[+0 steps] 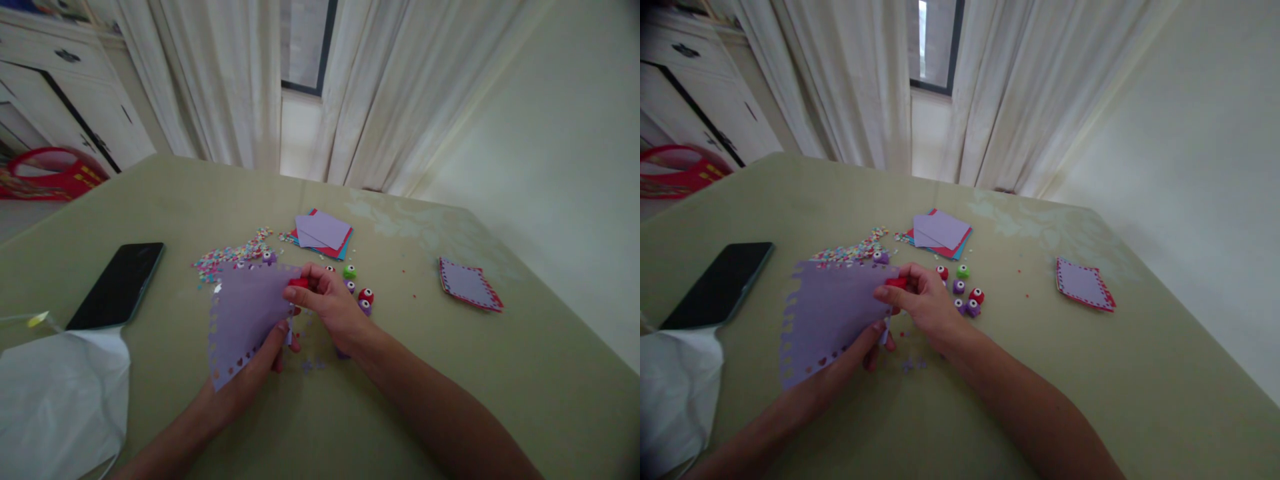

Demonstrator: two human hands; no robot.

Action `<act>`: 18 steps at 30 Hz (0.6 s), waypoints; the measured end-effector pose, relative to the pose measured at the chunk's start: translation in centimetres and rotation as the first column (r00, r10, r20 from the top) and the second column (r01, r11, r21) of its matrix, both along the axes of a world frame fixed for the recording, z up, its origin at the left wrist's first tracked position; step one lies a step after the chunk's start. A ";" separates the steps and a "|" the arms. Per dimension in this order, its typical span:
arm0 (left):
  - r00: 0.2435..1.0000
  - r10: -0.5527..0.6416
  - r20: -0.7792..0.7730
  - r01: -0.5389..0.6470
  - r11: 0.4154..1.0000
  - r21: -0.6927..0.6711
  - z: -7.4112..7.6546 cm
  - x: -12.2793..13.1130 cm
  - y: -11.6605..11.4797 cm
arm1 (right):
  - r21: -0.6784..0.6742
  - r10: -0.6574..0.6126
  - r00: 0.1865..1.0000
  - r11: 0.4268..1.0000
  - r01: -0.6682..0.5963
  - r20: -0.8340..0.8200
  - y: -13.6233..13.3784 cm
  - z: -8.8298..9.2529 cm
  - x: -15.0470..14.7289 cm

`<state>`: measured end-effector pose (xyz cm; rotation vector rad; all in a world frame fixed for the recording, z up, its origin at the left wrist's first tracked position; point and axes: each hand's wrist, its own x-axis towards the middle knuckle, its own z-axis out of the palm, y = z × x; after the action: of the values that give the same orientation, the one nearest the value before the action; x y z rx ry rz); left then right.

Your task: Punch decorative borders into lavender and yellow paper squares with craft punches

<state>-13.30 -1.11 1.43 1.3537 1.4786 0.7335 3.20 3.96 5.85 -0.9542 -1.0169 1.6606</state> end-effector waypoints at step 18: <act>0.981 -0.009 0.193 0.018 0.999 -0.046 1.2 0.6 -0.5 | 0.500 -0.477 0.160 0.847 -0.178 0.864 4.5 3.1 10.2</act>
<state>-12.68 -1.57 2.65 1.2200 1.3238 0.7929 13.39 8.45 8.97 -1.7390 -1.9958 0.2239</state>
